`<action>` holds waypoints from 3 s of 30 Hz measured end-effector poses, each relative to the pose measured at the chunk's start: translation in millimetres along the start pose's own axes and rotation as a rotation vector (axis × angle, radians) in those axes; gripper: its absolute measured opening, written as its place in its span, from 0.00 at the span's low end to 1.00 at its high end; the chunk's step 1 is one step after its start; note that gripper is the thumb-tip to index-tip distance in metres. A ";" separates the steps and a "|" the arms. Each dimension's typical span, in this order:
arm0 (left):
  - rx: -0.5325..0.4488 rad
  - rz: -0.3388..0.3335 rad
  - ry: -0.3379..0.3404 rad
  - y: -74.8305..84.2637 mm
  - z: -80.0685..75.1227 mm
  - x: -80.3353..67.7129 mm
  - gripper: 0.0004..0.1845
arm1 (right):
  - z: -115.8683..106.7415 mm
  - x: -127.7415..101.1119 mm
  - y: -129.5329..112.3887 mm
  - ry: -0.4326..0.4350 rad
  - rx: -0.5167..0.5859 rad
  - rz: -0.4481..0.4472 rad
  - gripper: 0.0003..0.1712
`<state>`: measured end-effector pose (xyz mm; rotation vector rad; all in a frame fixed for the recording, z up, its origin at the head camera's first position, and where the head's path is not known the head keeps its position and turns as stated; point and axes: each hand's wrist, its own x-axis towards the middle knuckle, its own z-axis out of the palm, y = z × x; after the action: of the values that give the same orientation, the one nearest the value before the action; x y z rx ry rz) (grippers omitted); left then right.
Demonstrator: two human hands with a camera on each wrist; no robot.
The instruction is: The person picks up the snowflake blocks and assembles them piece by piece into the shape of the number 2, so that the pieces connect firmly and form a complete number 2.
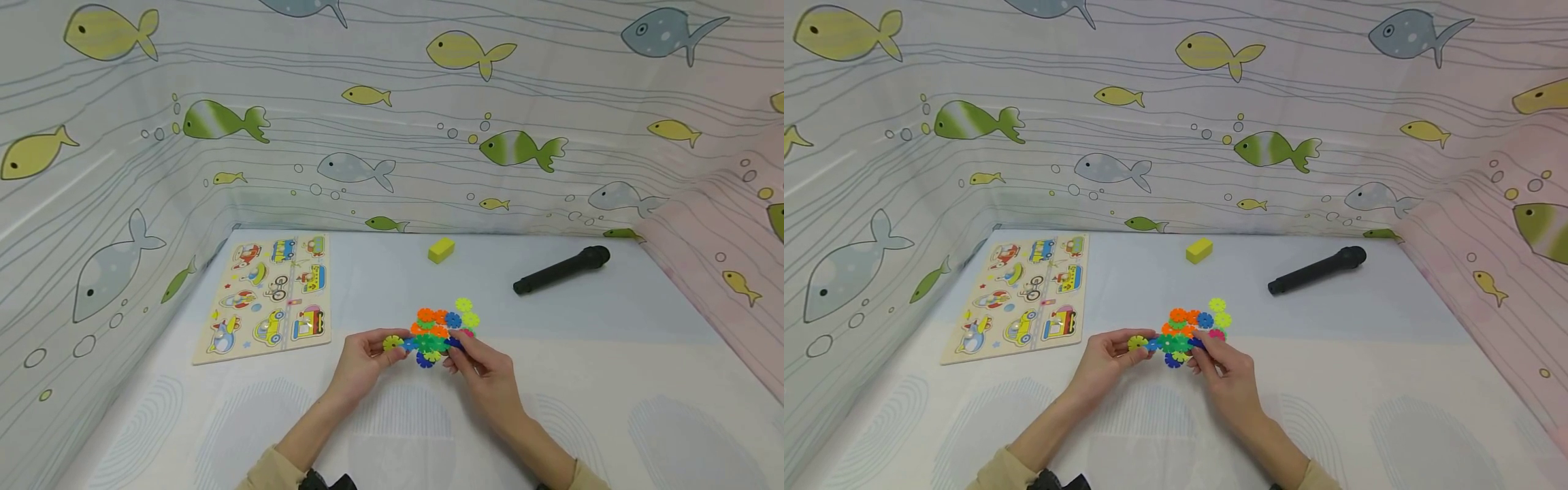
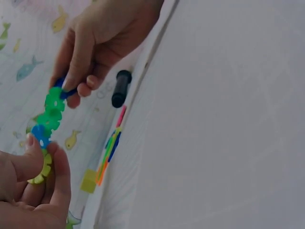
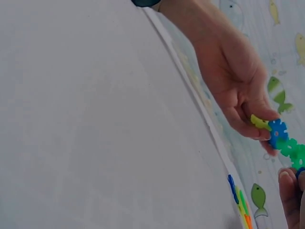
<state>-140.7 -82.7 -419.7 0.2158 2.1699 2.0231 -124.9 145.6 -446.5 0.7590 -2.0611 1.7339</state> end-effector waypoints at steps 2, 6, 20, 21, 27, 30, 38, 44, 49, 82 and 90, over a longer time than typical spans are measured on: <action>-0.021 -0.005 -0.024 -0.7 -0.7 0.5 0.17 | 0.2 -0.4 -1.4 0.004 0.007 0.039 0.25; -0.086 0.002 -0.107 -1.8 -2.6 1.1 0.21 | 0.7 -0.6 -5.5 0.037 0.020 0.156 0.28; 0.020 0.031 -0.300 -0.4 -1.6 -2.3 0.22 | 0.6 1.3 -6.8 -0.011 0.122 0.313 0.25; 0.022 0.033 -0.306 -0.4 -1.1 -2.6 0.21 | 0.8 1.2 -6.5 -0.018 0.123 0.324 0.25; 0.012 0.026 -0.252 -3.2 -2.3 -0.8 0.21 | 1.9 1.1 -6.5 -0.047 0.127 0.345 0.28; -0.008 0.018 -0.201 -3.4 -3.2 0.0 0.20 | 2.6 0.7 -4.9 -0.045 0.080 0.317 0.29; -0.067 -0.008 -0.122 -2.6 -3.1 1.3 0.21 | 5.3 -0.8 1.0 -0.117 -0.435 0.184 0.22; -0.073 -0.023 -0.100 -3.4 -3.6 1.1 0.20 | 6.6 -1.2 -0.7 -0.232 -0.482 0.192 0.21; -0.073 -0.026 -0.081 -3.5 -4.2 0.2 0.20 | 6.5 -0.8 0.5 -0.264 -0.538 0.161 0.22; -0.092 -0.060 -0.068 -2.3 -4.3 -0.2 0.18 | 4.0 -0.9 7.4 -0.194 -0.615 -0.052 0.20; -0.087 -0.058 -0.066 -2.5 -4.1 -0.6 0.18 | 6.7 -1.1 2.0 -0.173 -0.526 0.146 0.20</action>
<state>-141.0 -87.0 -421.9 0.2029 2.0206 2.0441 -124.7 139.5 -449.9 0.6165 -2.5847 1.1260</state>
